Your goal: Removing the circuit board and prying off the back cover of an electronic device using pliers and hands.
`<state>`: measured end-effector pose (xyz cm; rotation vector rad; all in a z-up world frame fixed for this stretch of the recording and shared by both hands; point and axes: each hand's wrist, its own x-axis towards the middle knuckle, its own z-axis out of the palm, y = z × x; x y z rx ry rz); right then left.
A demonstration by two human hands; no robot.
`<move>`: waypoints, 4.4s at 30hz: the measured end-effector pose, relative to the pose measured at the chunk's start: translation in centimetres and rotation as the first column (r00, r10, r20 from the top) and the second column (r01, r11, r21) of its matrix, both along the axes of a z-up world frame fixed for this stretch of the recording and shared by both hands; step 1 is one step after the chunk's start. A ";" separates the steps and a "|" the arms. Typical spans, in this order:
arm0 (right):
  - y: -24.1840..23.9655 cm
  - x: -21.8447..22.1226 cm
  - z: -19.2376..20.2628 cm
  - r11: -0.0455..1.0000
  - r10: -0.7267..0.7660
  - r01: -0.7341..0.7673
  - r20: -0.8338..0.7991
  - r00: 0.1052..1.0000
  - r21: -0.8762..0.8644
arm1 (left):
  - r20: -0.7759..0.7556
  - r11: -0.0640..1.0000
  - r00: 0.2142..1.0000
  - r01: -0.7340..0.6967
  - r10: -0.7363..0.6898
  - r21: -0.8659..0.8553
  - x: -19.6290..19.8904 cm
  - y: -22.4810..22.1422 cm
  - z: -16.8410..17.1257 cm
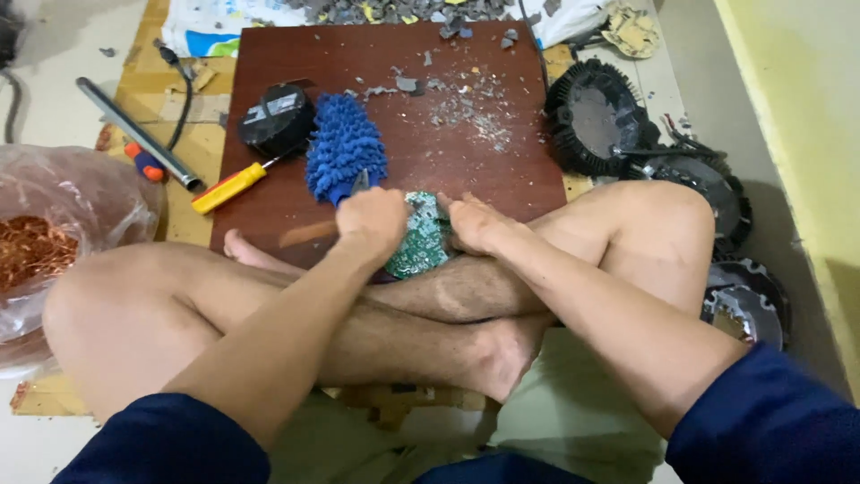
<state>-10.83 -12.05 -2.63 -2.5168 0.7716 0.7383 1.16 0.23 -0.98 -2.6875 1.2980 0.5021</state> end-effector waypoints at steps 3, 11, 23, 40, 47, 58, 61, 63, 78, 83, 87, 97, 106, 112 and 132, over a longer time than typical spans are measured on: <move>-0.1 0.2 -0.8 0.998 0.068 -0.068 0.003 0.998 -0.014 | 0.084 0.997 0.994 0.070 -0.067 -0.031 -1.0 -0.4 -1.0; -0.1 0.1 -0.3 0.995 -0.088 0.082 0.112 0.990 0.057 | 0.117 0.997 0.992 0.049 -0.043 -0.051 2.8 1.2 -1.9; 0.7 -2.8 2.8 0.936 0.162 0.241 0.923 0.349 -0.256 | 0.549 0.848 0.829 0.213 0.106 -0.485 5.3 5.7 -4.4; -3.9 -2.6 0.8 0.868 -0.367 0.475 0.829 0.422 0.143 | 0.468 0.865 0.875 0.135 0.125 -0.483 3.7 5.4 -6.2; -16.9 -10.1 5.5 -0.048 -0.970 0.118 -0.018 -0.241 0.992 | 0.318 0.910 0.943 0.043 0.100 -0.412 3.0 4.8 -6.1; -13.3 -15.3 14.5 -0.265 -0.712 -0.174 -0.314 -0.628 0.948 | 0.171 0.902 0.979 0.172 -0.111 -0.396 0.3 4.1 -4.2; -15.6 -12.6 12.2 -0.593 -0.710 -0.320 -0.667 -0.223 0.739 | 0.053 0.963 0.997 0.061 -0.049 -0.262 1.3 4.2 -5.4; -17.8 -10.1 8.7 -0.607 -0.689 -0.216 -0.642 -0.336 0.765 | 0.055 0.953 0.996 0.086 -0.073 -0.290 1.6 5.0 -4.8; -24.1 -4.2 -5.7 -0.713 -0.276 -0.391 -0.746 -0.606 0.582 | 0.202 0.891 0.948 -0.140 0.247 -0.433 4.3 6.2 -2.2; -18.9 -4.6 -2.7 -0.503 -0.624 -0.146 -0.474 -0.621 0.852 | 0.208 0.863 0.859 -0.394 0.468 -0.316 9.3 7.2 -4.3; -15.7 -4.1 0.3 -0.332 -0.813 -0.066 -0.321 -0.486 0.941 | 0.206 0.877 0.854 -0.448 0.477 -0.175 8.7 6.7 -4.9; -7.0 -3.5 3.2 0.159 -0.976 0.391 0.084 0.202 0.907 | 0.035 0.907 0.908 -0.414 0.417 -0.079 6.0 6.5 -6.1; -8.0 -2.6 3.7 -0.052 -0.948 0.535 -0.209 0.239 0.843 | -0.018 0.817 0.817 -0.576 0.576 0.032 2.4 6.4 -0.8; -10.4 -2.7 0.2 0.001 -0.941 0.537 -0.181 0.285 0.844 | -0.148 0.907 0.897 -0.422 0.416 -0.012 7.3 6.0 -9.7; -11.6 -2.4 -2.0 0.088 -0.951 0.592 -0.110 0.290 0.801 | -0.298 0.964 0.931 0.248 -0.210 0.095 1.4 5.9 -1.5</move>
